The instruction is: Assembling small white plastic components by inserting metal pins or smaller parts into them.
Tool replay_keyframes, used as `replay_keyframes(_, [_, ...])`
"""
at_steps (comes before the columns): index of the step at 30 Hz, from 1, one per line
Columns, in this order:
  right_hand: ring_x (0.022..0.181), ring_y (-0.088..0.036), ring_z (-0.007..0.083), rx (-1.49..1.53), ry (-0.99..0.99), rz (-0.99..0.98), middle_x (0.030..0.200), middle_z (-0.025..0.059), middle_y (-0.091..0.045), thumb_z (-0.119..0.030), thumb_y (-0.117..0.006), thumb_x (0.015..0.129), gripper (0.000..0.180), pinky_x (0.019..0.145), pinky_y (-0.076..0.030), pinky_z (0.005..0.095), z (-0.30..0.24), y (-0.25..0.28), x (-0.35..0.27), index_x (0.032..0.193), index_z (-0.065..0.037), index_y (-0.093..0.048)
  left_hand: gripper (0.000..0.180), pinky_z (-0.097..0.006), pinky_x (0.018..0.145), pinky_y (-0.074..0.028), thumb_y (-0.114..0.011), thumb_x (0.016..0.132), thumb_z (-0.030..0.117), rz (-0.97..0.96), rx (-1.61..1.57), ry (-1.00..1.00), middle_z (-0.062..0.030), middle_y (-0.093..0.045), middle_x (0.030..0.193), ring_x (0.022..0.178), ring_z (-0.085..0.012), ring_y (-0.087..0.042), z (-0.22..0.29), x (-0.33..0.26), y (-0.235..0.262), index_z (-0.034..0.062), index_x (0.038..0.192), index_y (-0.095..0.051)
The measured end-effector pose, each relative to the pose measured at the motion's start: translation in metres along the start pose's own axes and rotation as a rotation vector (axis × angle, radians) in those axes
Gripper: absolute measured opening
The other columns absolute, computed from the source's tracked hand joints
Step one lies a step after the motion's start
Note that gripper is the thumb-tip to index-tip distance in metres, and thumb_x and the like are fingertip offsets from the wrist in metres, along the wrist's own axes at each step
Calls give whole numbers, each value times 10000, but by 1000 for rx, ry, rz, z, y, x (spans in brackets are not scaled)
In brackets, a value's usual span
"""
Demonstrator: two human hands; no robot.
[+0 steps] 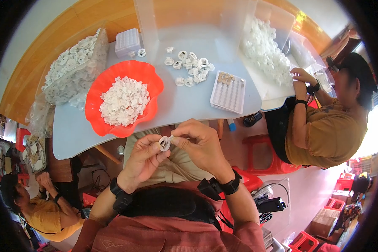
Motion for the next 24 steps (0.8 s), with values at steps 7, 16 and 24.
replay_keyframes(7, [879, -627, 129, -38, -48, 46, 952, 73, -687, -10, -692, 866, 142, 792, -492, 269, 0, -7, -9, 1007, 5, -704, 174, -355, 898, -602, -619, 942, 36, 1, 7, -5, -113, -674, 1098, 1007, -208, -675, -3, 3, -2, 15, 1113, -645])
replay_keyframes(16, [878, -621, 119, -70, -6, 148, 963, 65, -674, -18, -691, 889, 129, 785, -492, 252, -3, -16, -15, 1014, 16, -693, 188, -351, 922, -589, -627, 937, 40, -17, 30, -32, -110, -665, 1119, 1029, -202, -666, -6, 7, -6, 20, 1124, -628])
replay_keyframes(24, [848, -650, 141, -111, -8, 167, 948, 97, -674, -28, -665, 898, 141, 774, -520, 264, -5, -16, -20, 1027, 27, -685, 198, -349, 970, -561, -638, 931, 45, -3, 78, -45, -105, -659, 1133, 1068, -193, -649, -9, 6, -6, 13, 1126, -619])
Point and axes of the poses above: each hand's wrist, its own x-axis towards the middle knuckle, its own y-axis out of the back of the hand, z = x × y, the point moved 3 cm from there along x, towards the middle knuckle
